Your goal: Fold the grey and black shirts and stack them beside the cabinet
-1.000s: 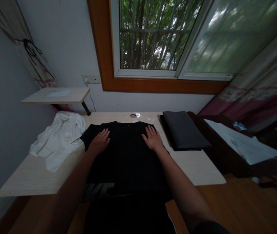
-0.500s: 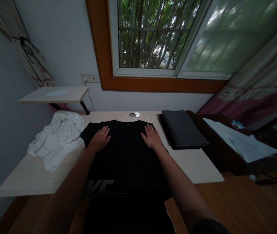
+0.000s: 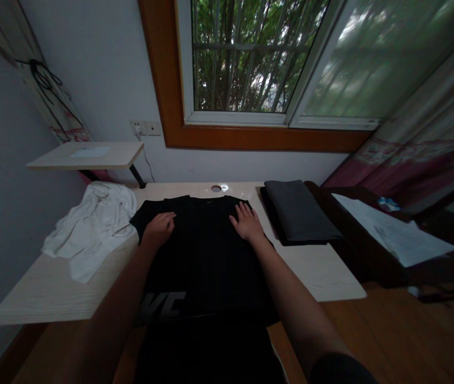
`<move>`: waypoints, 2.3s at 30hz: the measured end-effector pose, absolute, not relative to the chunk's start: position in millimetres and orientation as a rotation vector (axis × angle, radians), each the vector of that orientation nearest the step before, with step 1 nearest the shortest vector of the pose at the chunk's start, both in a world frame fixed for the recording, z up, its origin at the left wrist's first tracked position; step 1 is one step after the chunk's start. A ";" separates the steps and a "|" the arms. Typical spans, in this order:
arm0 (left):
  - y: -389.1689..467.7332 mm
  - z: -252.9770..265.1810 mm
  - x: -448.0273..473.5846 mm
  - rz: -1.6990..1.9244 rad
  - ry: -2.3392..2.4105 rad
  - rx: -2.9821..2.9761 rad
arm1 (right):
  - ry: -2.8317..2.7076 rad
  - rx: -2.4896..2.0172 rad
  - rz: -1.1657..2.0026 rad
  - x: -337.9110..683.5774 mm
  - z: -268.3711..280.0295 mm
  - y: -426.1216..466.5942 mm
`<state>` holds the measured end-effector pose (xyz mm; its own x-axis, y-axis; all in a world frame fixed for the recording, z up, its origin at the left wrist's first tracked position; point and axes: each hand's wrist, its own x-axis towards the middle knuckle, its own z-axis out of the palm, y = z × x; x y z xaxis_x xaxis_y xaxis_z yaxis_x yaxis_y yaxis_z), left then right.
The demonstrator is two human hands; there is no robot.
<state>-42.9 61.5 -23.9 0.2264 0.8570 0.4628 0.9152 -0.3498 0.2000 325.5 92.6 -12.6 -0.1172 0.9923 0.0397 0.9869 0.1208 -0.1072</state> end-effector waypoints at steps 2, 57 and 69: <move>56.1 -15.5 -47.1 -0.827 -1.732 -2.281 | -2.271 -2.012 0.079 325.8 -13.3 92.7; -25.6 3.2 -105.2 -0.742 -1.649 -2.635 | -2.225 -1.989 0.054 324.4 -11.4 89.4; -9.4 -25.1 -128.8 -0.776 -1.782 -2.492 | -2.237 -1.623 -0.128 285.5 11.1 57.0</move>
